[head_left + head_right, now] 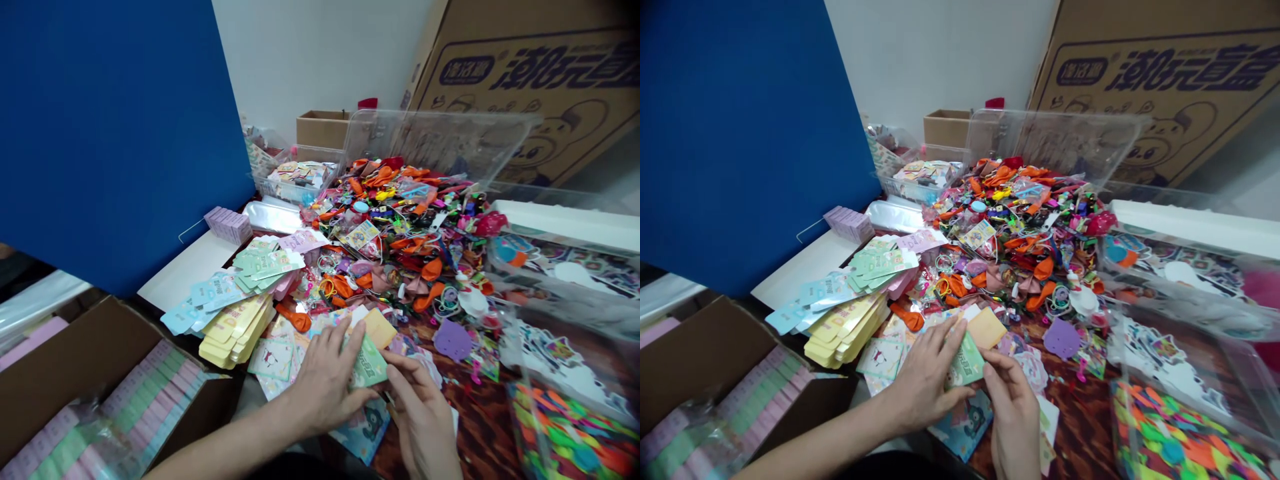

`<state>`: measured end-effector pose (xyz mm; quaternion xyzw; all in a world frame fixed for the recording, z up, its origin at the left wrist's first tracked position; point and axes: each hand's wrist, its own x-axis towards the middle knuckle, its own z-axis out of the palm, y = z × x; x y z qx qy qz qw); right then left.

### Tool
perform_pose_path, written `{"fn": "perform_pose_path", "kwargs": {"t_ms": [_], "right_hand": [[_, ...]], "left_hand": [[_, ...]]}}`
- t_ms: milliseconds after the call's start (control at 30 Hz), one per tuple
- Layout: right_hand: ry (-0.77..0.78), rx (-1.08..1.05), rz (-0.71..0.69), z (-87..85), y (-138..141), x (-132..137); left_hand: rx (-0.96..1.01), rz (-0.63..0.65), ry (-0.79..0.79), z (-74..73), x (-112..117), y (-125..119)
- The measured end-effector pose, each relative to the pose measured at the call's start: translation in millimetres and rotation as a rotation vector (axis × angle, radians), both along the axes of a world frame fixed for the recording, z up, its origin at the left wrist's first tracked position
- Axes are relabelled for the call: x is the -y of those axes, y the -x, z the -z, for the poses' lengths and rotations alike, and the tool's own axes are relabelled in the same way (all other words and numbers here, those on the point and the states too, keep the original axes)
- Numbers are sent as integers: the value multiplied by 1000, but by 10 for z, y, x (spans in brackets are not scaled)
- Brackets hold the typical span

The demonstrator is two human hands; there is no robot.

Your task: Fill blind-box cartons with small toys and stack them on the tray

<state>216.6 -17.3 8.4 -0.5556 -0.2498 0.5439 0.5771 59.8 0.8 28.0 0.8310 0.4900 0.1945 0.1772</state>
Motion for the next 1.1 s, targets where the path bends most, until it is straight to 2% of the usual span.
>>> {"fn": "perform_pose_path", "kwargs": {"t_ms": [100,333,433,567,700,800,900,1000,1100], "right_hand": [[-32,48,33,16,4,-6],[-241,384,122,53,119,98],[-234,424,135,84,138,123],[-214,431,60,141,80,60],[-228,481,-46,166,22,-38],[-111,369,-55,201,16,-72],[-32,273,-133,268,16,-67],[-8,299,-190,311,-8,-69],[-39,329,-261,212,-82,-97]], "left_hand": [[-16,-44,49,41,38,-1],[-91,-2,16,99,53,-40],[-71,9,0,138,49,-54],[-73,0,-3,156,45,-65],[-80,-1,27,49,-17,-36],[-85,-78,-11,-114,-201,60],[-166,-268,-121,-283,-504,220],[-252,-411,-168,-395,-806,370],[-275,-448,-181,-472,-1061,448]]}}
